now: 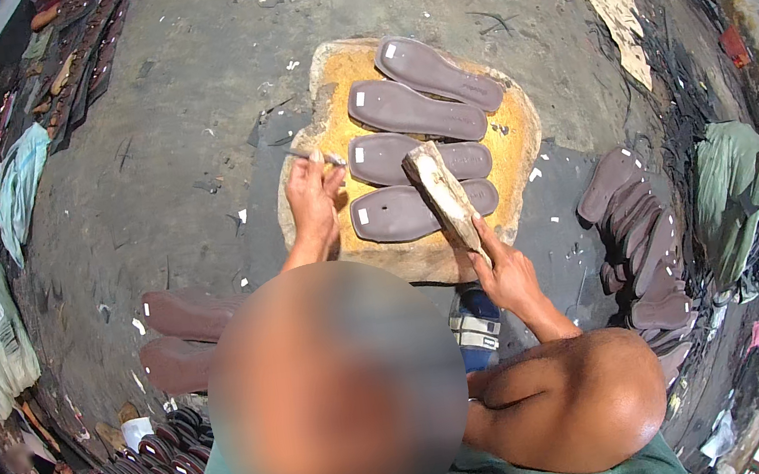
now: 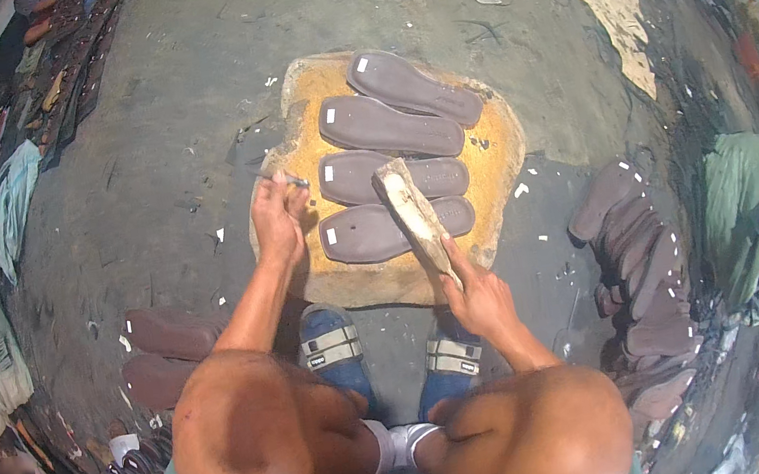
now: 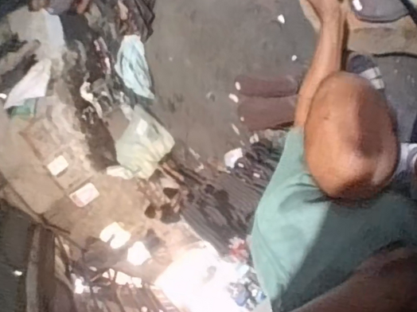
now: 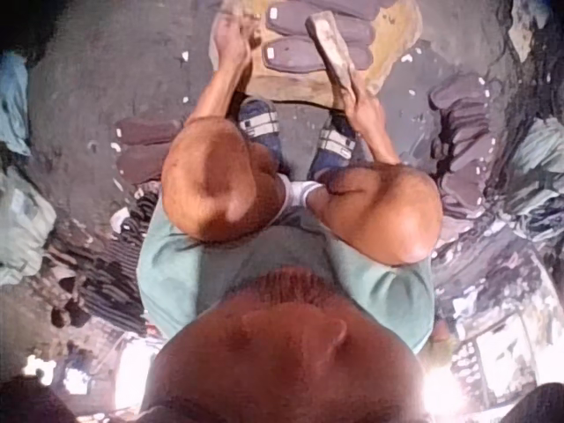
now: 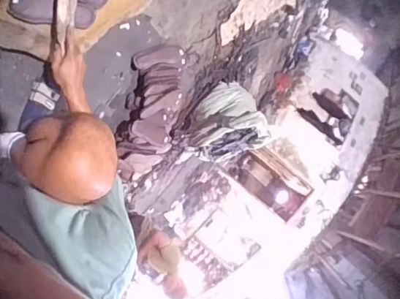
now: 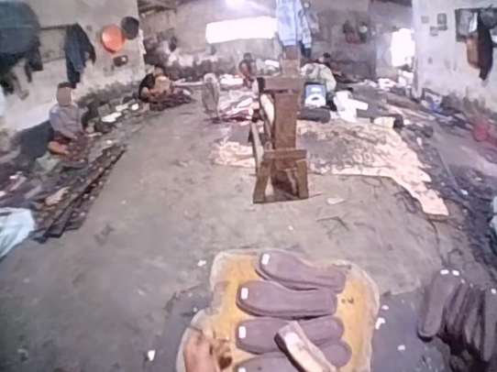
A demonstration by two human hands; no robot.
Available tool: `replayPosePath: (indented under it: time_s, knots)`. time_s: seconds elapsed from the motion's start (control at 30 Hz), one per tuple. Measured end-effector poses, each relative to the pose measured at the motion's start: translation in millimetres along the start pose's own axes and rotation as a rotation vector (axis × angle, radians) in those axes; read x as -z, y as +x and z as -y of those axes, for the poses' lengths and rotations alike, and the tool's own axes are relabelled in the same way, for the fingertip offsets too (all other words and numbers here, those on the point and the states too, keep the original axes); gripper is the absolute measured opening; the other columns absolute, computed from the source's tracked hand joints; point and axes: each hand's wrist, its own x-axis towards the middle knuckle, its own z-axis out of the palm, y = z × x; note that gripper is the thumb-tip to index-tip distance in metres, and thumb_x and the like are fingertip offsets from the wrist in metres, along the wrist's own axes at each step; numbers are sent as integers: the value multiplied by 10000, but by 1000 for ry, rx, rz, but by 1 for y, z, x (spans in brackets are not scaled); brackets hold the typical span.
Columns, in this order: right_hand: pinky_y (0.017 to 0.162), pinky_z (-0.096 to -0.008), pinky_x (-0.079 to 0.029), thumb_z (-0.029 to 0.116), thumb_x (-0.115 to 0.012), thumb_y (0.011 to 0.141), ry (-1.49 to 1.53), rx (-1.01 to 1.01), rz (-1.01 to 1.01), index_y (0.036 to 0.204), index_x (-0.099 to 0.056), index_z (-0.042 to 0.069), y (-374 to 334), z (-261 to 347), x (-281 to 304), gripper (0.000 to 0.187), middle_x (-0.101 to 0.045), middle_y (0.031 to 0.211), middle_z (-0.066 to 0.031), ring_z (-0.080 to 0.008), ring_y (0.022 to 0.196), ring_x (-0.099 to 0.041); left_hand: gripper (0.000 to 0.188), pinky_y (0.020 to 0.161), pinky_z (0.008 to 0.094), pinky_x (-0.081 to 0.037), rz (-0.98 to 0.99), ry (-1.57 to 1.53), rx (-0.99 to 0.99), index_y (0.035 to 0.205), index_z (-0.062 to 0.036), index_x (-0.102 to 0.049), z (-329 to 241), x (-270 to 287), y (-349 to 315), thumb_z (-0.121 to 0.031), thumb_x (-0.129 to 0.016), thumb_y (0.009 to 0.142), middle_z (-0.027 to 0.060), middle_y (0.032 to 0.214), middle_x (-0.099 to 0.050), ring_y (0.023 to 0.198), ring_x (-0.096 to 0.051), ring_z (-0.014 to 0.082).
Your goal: The person sits on the ground and uses a wooden mallet to strike a metal punch placed on gray shoe soles. They repeatedly position the punch and strike it to shape or mark the soles, then move the finished soles aside and continue with the next ones.
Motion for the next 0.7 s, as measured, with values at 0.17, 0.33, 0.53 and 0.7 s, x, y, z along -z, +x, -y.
replayPosePath:
  time_s: [0.17, 0.33, 0.53, 0.7]
  knots:
    - [1030, -447, -478, 281, -571, 979, 288, 13, -131, 1578, -313, 155, 0, 1, 10, 665, -603, 1330, -283, -431, 1231, -593, 217, 739, 277, -567, 315, 325, -213, 972, 11, -624, 3, -38, 30, -197, -685, 978, 48, 904, -679, 802, -671, 119]
    - [1085, -392, -418, 241, -595, 978, 585, -50, -194, 1573, -301, 66, 7, 12, 22, 687, -564, 1394, -283, -352, 1326, -534, 215, 796, 291, -573, 329, 621, -238, 1027, 20, -675, 25, -30, 51, -191, -669, 986, 66, 948, -718, 869, -690, 132]
    - [1135, -370, -354, 222, -584, 991, 598, 19, -214, 1559, -298, -1, 16, 19, 28, 674, -507, 1468, -248, -298, 1384, -465, 191, 738, 284, -561, 314, 632, -314, 1020, 18, -695, 33, -29, 54, -167, -679, 975, 78, 887, -732, 808, -694, 128]
    - [1157, -372, -318, 198, -613, 975, 664, 142, -216, 1553, -278, -41, 29, 49, 46, 709, -477, 1497, -234, -270, 1407, -426, 131, 633, 363, -510, 280, 750, -621, 931, 18, -665, 28, -35, 44, -107, -701, 916, 170, 806, -666, 688, -663, 296]
